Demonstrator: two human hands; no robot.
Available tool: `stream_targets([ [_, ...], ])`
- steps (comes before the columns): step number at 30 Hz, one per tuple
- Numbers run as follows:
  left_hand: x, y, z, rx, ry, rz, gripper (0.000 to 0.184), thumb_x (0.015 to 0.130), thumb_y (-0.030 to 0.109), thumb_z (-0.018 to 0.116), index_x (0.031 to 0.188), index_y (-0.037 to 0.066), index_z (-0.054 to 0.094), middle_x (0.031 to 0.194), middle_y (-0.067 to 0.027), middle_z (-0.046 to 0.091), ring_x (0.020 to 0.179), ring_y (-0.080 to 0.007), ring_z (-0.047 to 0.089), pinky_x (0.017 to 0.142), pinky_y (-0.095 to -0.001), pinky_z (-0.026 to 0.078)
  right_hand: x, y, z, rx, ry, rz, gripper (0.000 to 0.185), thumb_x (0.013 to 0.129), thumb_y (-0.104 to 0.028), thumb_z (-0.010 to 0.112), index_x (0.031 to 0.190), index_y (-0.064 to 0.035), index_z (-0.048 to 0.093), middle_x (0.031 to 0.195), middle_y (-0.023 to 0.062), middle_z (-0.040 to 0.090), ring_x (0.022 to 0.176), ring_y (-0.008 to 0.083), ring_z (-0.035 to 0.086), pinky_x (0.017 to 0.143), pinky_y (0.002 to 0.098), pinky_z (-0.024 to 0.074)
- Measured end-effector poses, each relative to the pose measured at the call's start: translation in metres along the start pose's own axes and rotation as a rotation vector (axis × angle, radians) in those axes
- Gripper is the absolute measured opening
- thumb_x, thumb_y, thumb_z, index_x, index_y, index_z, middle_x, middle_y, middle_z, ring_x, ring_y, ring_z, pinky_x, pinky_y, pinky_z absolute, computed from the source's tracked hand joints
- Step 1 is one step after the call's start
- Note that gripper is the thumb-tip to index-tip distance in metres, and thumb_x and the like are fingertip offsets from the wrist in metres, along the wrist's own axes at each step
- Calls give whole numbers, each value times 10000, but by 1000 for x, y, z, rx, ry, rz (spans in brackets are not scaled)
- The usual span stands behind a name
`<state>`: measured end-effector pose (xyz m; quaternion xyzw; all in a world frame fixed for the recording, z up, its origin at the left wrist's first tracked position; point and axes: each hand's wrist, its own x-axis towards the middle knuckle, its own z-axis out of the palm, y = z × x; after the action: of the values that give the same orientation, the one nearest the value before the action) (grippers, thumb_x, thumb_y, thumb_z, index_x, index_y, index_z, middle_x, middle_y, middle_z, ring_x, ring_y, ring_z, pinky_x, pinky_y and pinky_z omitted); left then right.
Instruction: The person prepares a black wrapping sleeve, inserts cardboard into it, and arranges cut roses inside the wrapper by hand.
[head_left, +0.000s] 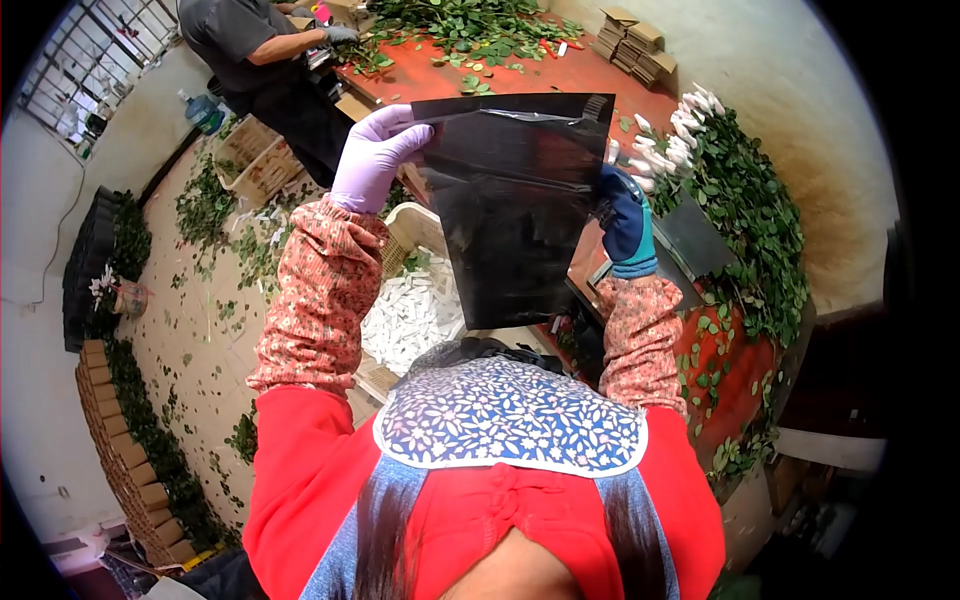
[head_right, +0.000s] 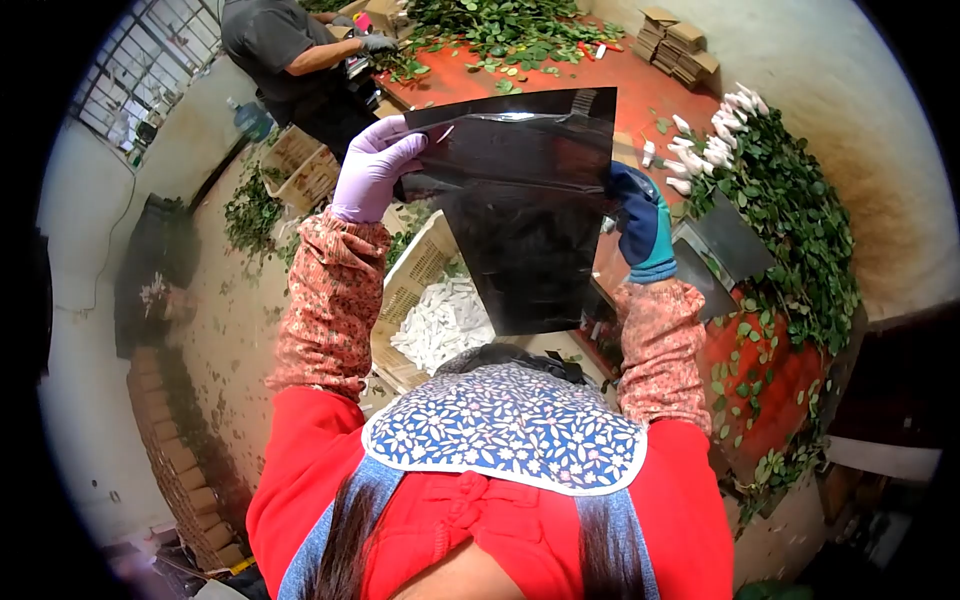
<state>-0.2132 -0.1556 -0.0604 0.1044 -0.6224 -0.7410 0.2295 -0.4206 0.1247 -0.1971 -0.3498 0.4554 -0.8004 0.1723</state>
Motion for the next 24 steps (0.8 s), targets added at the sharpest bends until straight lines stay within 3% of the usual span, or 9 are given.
stream_targets([
  [4,1,-2,-1,3,-33,23,227,838,4,669,1062,-10,638,971,-75,696,844,-118,651,755,-252,520,2,-13,4,-85,-5,55,361,925,-109,431,1217,62,555,1194,136,609,1084,223,583,932,334,457],
  [6,5,-7,-4,15,-54,120,198,843,-1,657,1039,22,641,972,-82,702,860,-135,665,768,-252,525,7,-22,11,37,-120,87,331,975,-159,445,1195,54,570,1143,129,635,1027,207,614,901,324,474],
  [10,4,3,-1,-6,-28,140,185,845,17,667,1029,30,647,935,-59,701,818,-118,653,729,-236,507,7,-47,14,-82,17,158,274,970,-161,509,1136,40,593,996,113,666,918,201,652,818,321,523],
  [14,2,9,2,3,-24,112,164,839,32,686,1001,16,661,897,-28,685,811,-91,633,746,-238,512,10,-45,5,-115,-35,164,282,966,-179,525,1137,35,593,972,106,664,913,202,652,800,315,531],
  [21,-2,19,9,-132,20,62,137,858,91,686,982,35,673,873,4,679,754,-53,607,690,-202,489,13,-62,6,-131,13,295,336,961,-202,544,1205,28,564,1042,121,652,927,201,646,861,310,515],
  [23,-1,22,9,-97,38,71,135,862,98,682,980,33,672,868,5,678,750,-52,607,685,-201,488,13,-66,-16,39,37,140,366,965,-213,541,1249,17,536,1114,121,632,983,198,632,896,315,504],
  [24,0,22,7,-79,35,78,126,866,108,677,969,35,670,853,9,673,741,-50,602,672,-201,484,12,-61,-36,-80,77,138,408,970,-243,534,1289,8,499,1176,112,606,1042,205,615,914,323,502],
])
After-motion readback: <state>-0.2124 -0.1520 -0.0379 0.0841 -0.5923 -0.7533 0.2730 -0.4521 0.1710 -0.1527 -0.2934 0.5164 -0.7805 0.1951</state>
